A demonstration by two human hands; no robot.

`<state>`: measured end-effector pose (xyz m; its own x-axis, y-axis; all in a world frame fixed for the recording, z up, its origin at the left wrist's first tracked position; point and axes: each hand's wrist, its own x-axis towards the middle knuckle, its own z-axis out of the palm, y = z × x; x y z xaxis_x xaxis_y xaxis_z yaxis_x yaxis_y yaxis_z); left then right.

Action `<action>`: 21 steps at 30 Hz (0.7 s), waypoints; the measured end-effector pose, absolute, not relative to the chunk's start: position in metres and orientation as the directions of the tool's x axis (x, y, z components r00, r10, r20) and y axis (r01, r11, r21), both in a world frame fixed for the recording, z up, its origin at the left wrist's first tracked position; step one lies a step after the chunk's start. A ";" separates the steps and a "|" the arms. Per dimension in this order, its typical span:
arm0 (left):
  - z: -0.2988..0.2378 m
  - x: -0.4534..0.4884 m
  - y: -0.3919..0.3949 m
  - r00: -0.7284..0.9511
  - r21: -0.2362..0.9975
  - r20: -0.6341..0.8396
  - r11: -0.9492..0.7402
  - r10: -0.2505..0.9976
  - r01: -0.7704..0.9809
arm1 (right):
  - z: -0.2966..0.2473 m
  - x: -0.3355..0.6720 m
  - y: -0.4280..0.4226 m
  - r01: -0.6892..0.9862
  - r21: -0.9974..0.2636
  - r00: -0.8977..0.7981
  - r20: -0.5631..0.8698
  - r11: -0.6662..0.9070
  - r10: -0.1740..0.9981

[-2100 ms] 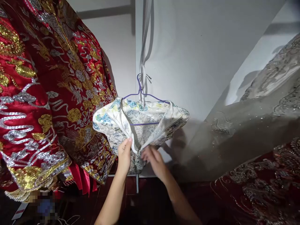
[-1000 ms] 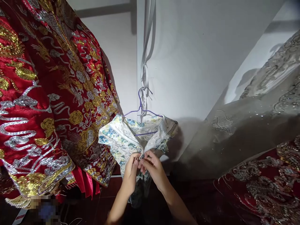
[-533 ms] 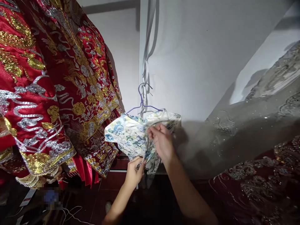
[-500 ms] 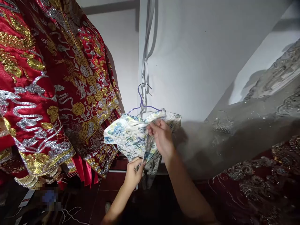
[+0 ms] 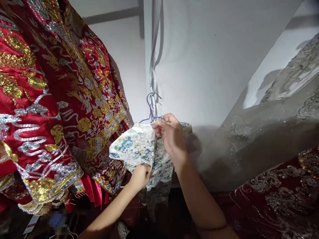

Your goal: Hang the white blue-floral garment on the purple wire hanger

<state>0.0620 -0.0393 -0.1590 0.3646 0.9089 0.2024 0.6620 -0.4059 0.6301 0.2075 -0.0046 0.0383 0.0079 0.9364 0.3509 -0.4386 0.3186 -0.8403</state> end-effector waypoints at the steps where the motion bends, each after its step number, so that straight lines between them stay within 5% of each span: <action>1: -0.157 0.059 -0.041 0.369 0.624 0.198 -0.407 0.908 0.667 | 0.040 0.208 -0.005 -0.422 -0.846 0.009 0.356 0.326 0.935; 4: -0.132 0.055 -0.048 0.371 0.678 0.241 -0.429 0.897 0.597 | 0.036 0.210 -0.007 -0.381 -0.850 0.035 0.380 0.364 0.924; 8: -0.053 0.055 -0.048 0.157 0.775 0.543 -0.564 0.825 0.285 | 0.026 0.206 -0.017 -0.326 -0.841 0.060 0.437 0.431 0.897; 10: -0.013 0.056 -0.042 0.037 0.734 0.631 -0.612 0.775 0.294 | 0.023 0.202 -0.022 -0.293 -0.836 0.038 0.474 0.463 0.880; 16: 0.024 0.063 -0.026 0.047 0.601 0.722 -0.660 0.690 0.451 | -0.009 0.192 -0.018 -0.124 -0.825 0.009 0.554 0.551 0.832; 21: 0.002 0.021 -0.022 -0.450 0.649 0.753 -0.652 0.480 0.391 | -0.071 0.199 -0.019 -0.033 -0.913 -0.106 0.408 0.407 0.907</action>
